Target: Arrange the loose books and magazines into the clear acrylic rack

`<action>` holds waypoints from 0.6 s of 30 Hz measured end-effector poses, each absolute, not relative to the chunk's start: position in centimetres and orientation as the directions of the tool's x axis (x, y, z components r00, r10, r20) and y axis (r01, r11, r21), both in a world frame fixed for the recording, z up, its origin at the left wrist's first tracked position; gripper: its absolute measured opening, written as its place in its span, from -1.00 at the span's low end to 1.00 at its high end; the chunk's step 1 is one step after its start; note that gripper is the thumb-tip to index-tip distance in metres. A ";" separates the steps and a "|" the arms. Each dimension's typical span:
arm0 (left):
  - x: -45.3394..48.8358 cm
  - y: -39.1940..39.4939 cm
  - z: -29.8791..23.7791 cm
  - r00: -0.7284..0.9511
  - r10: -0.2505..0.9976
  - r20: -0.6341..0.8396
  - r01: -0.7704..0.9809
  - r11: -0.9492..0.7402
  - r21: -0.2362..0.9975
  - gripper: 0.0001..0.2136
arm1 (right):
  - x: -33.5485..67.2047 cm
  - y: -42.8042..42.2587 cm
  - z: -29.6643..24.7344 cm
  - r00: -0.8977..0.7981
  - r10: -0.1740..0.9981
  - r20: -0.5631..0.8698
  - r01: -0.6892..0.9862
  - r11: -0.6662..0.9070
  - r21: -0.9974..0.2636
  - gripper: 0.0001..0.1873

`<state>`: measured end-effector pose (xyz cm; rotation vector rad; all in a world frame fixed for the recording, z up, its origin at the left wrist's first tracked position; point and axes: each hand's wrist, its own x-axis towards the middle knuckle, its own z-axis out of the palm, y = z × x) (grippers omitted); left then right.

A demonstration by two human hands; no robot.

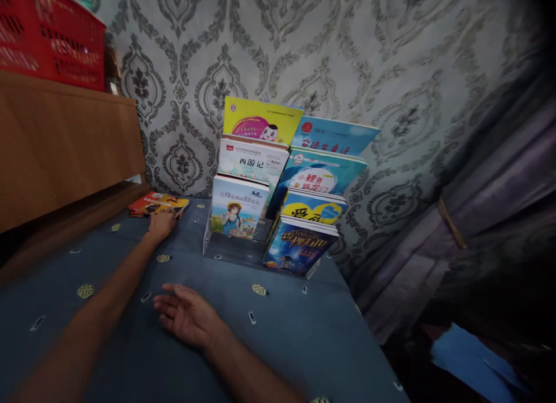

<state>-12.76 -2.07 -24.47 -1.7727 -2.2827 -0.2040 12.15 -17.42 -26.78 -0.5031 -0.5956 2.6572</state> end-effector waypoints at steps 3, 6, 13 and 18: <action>-12.9 -3.0 -24.5 -0.217 0.936 0.277 0.968 0.243 -0.064 -0.63 | 12.1 -17.4 -26.8 -0.867 0.424 -0.261 -0.274 -0.844 -0.460 -0.80; -13.1 -2.8 -24.4 -0.214 0.935 0.282 0.966 0.246 -0.084 -0.63 | 12.0 -17.3 -26.9 -0.875 0.417 -0.247 -0.271 -0.844 -0.463 -0.82; -13.2 -1.0 -25.3 -0.317 0.911 0.263 0.931 0.353 -0.098 -0.59 | 12.0 -17.2 -27.4 -0.882 0.414 -0.225 -0.274 -0.839 -0.471 -0.83; -13.0 -1.3 -25.3 -0.263 0.937 0.229 0.945 0.298 -0.135 -0.58 | 12.0 -17.2 -27.1 -0.876 0.414 -0.246 -0.272 -0.847 -0.456 -0.83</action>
